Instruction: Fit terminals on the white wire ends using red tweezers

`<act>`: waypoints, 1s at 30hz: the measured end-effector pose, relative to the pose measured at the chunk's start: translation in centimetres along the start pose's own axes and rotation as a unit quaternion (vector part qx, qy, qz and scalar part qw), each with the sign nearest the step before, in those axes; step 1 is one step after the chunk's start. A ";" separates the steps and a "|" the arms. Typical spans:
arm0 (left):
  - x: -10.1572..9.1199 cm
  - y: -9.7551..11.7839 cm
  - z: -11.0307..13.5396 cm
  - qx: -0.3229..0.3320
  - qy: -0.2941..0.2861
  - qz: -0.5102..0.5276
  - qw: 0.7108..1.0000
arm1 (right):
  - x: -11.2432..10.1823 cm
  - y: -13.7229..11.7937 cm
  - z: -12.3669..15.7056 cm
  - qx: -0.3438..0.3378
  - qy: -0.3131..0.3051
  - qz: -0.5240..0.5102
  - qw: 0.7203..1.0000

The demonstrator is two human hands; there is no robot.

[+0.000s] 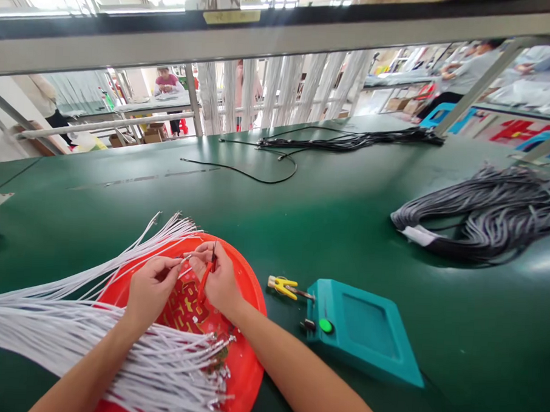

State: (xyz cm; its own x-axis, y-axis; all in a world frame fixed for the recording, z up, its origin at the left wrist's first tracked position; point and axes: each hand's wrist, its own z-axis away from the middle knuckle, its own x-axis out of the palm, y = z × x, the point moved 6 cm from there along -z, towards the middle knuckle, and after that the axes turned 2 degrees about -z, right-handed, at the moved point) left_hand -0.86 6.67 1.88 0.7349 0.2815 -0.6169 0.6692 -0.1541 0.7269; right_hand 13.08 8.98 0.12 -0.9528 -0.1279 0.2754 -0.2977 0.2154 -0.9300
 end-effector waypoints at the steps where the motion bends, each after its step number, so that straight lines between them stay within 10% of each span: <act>1: -0.1 0.1 0.1 0.008 0.000 -0.016 1.000 | 0.1 0.1 0.1 0.004 -0.004 0.002 1.000; 10: 0.4 -0.5 0.9 -0.058 -0.038 0.037 0.997 | 0.4 0.3 0.2 -0.029 -0.027 0.105 0.994; 17: 2.0 -1.5 1.2 -0.224 -0.131 0.288 0.922 | 0.1 0.8 -0.2 0.004 -0.036 0.067 0.997; 26: 2.2 -1.3 1.0 -0.219 -0.135 0.334 0.907 | 0.0 2.3 -0.4 0.121 -0.037 -0.060 0.990; 30: 2.0 -1.1 0.8 -0.214 -0.122 0.321 0.914 | -0.2 1.6 -0.5 0.067 -0.016 0.005 0.998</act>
State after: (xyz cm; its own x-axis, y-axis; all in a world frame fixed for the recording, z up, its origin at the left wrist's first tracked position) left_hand -0.07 6.61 -0.39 0.9989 0.0358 -0.0315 0.0244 0.1859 0.9823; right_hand 12.79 9.85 -1.30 -0.9529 -0.1567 0.2596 -0.2749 0.0854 -0.9577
